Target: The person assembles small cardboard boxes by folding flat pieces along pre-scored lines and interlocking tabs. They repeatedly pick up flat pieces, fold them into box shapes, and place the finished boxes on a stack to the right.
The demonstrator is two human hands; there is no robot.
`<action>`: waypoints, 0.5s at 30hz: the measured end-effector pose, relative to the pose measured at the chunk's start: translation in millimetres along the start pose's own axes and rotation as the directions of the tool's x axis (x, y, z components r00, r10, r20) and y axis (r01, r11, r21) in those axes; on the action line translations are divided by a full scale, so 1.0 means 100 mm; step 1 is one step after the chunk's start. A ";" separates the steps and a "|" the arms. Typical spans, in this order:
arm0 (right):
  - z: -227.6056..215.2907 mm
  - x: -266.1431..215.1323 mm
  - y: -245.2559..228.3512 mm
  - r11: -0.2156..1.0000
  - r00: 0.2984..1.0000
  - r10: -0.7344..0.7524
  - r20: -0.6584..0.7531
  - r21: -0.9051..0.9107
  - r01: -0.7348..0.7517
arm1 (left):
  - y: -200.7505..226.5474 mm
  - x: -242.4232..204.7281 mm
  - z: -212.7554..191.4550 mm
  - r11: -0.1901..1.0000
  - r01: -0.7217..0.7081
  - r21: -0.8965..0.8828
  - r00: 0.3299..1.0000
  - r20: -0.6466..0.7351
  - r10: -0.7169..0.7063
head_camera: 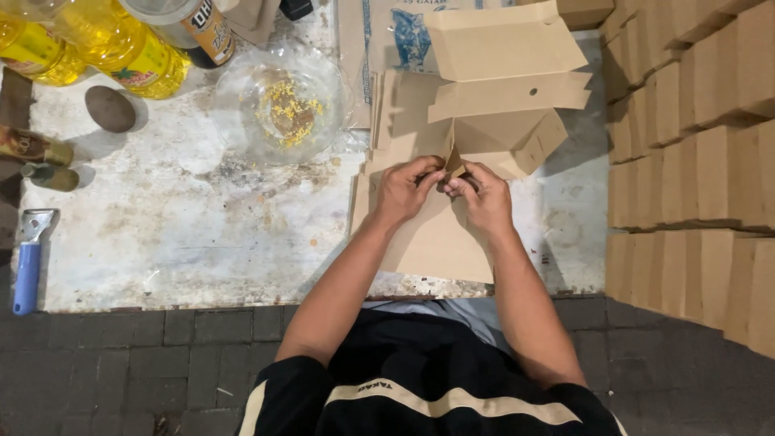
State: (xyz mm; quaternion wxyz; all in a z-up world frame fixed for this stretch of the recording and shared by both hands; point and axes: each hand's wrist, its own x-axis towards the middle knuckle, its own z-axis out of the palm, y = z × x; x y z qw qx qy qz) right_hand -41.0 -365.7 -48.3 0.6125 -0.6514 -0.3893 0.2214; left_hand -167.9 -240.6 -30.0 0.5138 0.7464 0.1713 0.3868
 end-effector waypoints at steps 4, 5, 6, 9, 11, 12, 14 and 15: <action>-0.02 0.01 0.08 0.999 0.999 0.041 0.019 0.002 -0.041 | 0.02 0.01 -0.01 0.996 0.044 -0.082 0.999 0.013 -0.043; -0.03 0.04 0.07 0.999 0.999 0.046 0.029 0.005 -0.046 | 0.01 0.04 -0.01 0.995 0.046 -0.089 0.999 0.014 -0.045; -0.04 -0.03 0.08 0.998 0.997 0.068 0.034 0.007 -0.069 | 0.01 -0.02 0.00 0.993 0.064 -0.098 0.998 0.024 -0.062; -0.03 -0.02 0.04 0.998 0.998 0.055 0.044 -0.001 -0.055 | 0.05 -0.01 -0.03 0.995 0.065 -0.075 0.998 0.018 -0.064; -0.04 -0.05 0.07 0.998 0.997 0.061 0.038 0.003 -0.061 | 0.07 -0.03 -0.02 0.994 0.067 -0.081 0.998 0.018 -0.066; -0.03 -0.03 0.07 0.998 0.997 0.069 0.038 0.011 -0.069 | 0.08 -0.01 -0.04 0.994 0.072 -0.083 0.997 0.015 -0.071; -0.02 0.01 0.02 0.998 0.997 0.066 0.045 0.016 -0.066 | 0.10 0.02 -0.04 0.994 0.069 -0.084 0.998 0.012 -0.069; -0.02 -0.01 0.01 0.997 0.996 0.077 0.047 0.020 -0.078 | 0.10 -0.01 -0.04 0.993 0.080 -0.089 0.997 0.018 -0.078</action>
